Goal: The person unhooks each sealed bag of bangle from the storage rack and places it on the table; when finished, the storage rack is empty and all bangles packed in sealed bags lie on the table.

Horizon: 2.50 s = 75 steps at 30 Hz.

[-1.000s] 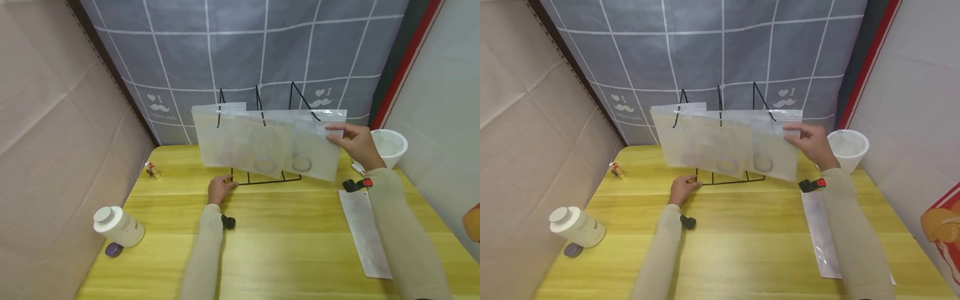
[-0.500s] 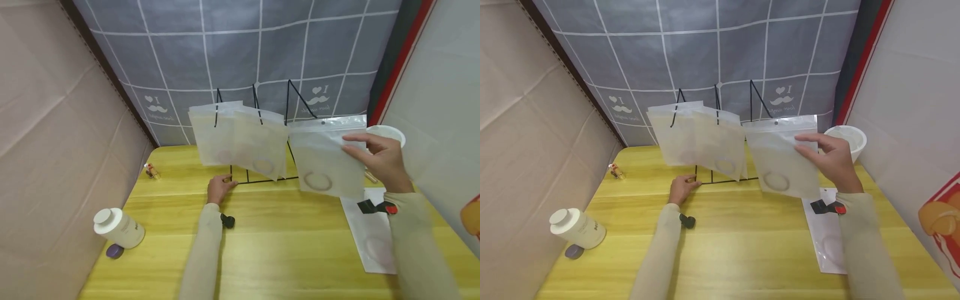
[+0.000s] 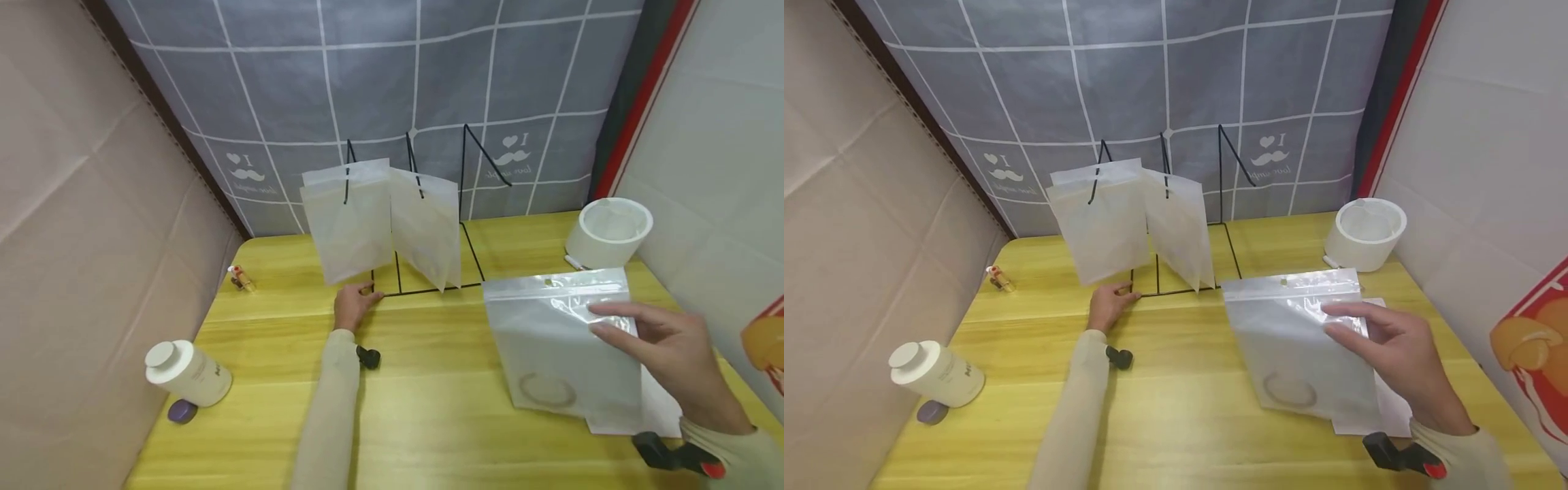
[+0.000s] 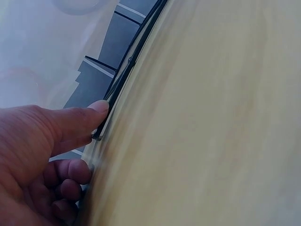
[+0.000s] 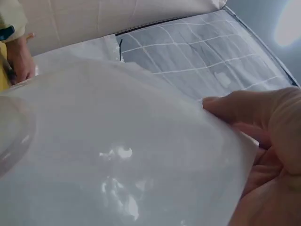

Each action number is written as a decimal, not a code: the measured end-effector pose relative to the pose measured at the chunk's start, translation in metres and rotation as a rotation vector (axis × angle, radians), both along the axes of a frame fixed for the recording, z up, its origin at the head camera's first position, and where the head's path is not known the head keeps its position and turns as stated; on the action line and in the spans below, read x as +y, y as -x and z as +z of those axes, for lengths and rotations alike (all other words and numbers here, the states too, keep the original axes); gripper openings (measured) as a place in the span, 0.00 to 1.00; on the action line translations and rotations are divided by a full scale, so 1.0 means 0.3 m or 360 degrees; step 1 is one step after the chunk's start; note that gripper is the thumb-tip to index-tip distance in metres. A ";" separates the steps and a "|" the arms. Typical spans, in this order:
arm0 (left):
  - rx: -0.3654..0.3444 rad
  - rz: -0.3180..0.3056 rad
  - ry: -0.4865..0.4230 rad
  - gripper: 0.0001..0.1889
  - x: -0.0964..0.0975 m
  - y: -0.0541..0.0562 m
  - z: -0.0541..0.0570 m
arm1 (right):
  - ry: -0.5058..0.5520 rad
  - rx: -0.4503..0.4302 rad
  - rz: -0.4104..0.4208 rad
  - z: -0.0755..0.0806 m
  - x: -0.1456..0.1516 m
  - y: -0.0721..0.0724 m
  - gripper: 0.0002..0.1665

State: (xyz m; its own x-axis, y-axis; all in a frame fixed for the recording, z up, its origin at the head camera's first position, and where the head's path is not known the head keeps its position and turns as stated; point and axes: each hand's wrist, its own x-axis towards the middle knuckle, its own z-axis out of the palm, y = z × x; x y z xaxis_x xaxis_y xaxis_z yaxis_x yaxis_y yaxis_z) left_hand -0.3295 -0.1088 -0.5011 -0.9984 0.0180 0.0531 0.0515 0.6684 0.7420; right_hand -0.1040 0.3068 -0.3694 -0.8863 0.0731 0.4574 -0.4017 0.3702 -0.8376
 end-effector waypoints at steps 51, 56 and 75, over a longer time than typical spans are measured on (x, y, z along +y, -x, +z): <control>0.0008 0.0025 -0.0037 0.22 -0.007 0.000 -0.002 | -0.0698 -0.0090 -0.0145 -0.214 -0.098 0.396 0.10; 0.0008 0.0016 -0.0036 0.21 -0.001 0.000 -0.005 | -0.0458 0.0353 0.0169 -0.131 -0.266 0.467 0.19; 0.0002 0.0013 -0.0026 0.21 0.034 -0.010 -0.005 | -0.0163 0.0740 0.0076 -0.056 -0.485 0.595 0.18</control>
